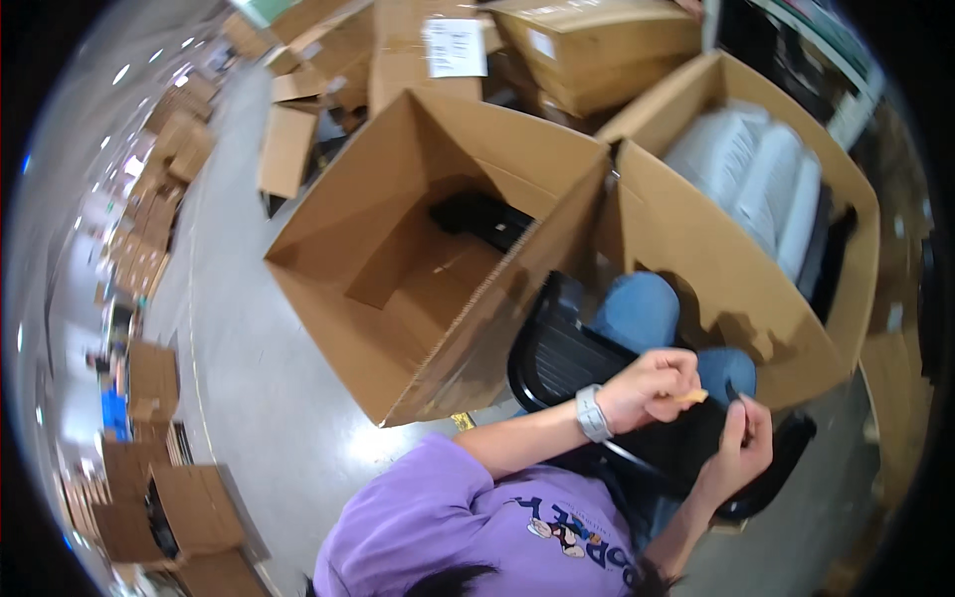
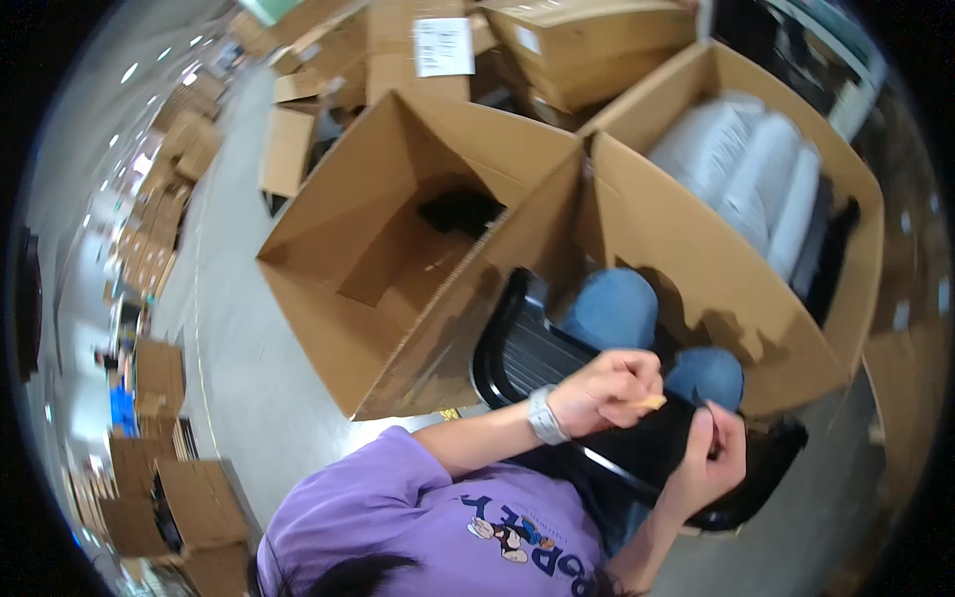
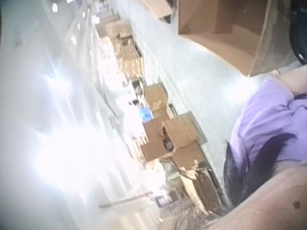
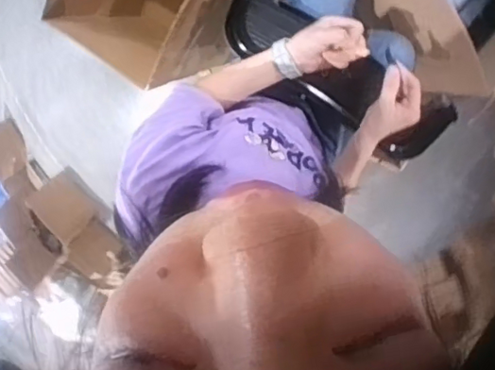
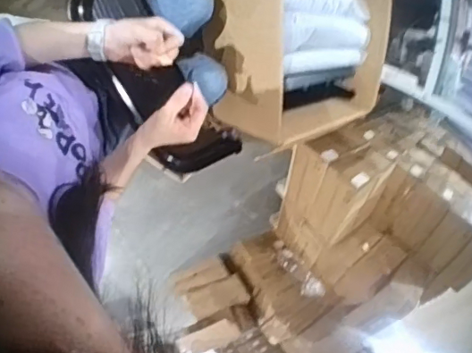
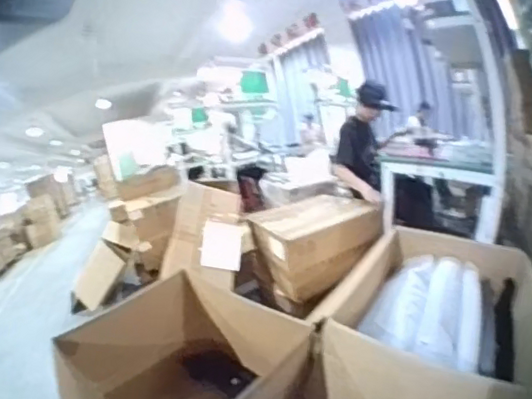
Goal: The person retrieves plastic parts and adhesive pads, peels the backing off the pads by hand to attach them onto the plastic parts, and places the assembled parts into a cardboard box.
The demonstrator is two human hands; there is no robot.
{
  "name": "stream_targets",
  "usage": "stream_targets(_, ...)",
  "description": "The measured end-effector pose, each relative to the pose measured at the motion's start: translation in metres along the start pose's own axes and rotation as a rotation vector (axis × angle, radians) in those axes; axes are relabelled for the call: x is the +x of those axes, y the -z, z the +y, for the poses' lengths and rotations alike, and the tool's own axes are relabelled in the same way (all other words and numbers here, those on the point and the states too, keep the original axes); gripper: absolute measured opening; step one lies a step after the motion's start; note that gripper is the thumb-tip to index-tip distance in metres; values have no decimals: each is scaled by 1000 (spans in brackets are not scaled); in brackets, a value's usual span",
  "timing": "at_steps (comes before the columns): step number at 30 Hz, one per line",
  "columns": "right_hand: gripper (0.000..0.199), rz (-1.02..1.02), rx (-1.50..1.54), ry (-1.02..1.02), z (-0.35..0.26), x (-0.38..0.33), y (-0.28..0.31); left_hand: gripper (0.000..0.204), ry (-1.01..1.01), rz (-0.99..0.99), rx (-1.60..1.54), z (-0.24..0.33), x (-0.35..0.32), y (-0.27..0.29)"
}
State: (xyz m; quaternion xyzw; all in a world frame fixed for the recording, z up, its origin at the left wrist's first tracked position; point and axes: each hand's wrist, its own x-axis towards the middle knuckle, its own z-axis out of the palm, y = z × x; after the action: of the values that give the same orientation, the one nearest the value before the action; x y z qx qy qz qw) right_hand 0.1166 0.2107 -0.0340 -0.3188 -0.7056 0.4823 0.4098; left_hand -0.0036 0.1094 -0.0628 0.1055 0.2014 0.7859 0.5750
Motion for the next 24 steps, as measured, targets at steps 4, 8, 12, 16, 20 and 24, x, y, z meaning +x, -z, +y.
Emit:
stream_targets(4, 4, -27, -26, -15, -1, 1, 6, 19, 7, 7, 208, -2, -2, -1)
stream_targets(8, 4, -23, 15, 60, 2, 3, 11, 23, 34, 16, 171, -4, 5, -4)
stream_targets(12, 7, -11, -40, 154, 0, 1, 14, 25, 187, 86, 112, -2, 13, -9)
stream_targets(16, 16, -78, -191, 392, 4, -2, 16, 20, 117, 203, 381, -9, 9, -17)
stream_targets(20, 18, -119, -316, 567, 10, -5, 14, 9, 5, 204, 502, -15, 8, -19)
stream_targets(24, 19, -274, -316, 518, 11, -3, 21, 7, 4, 283, 574, -14, 9, -14)
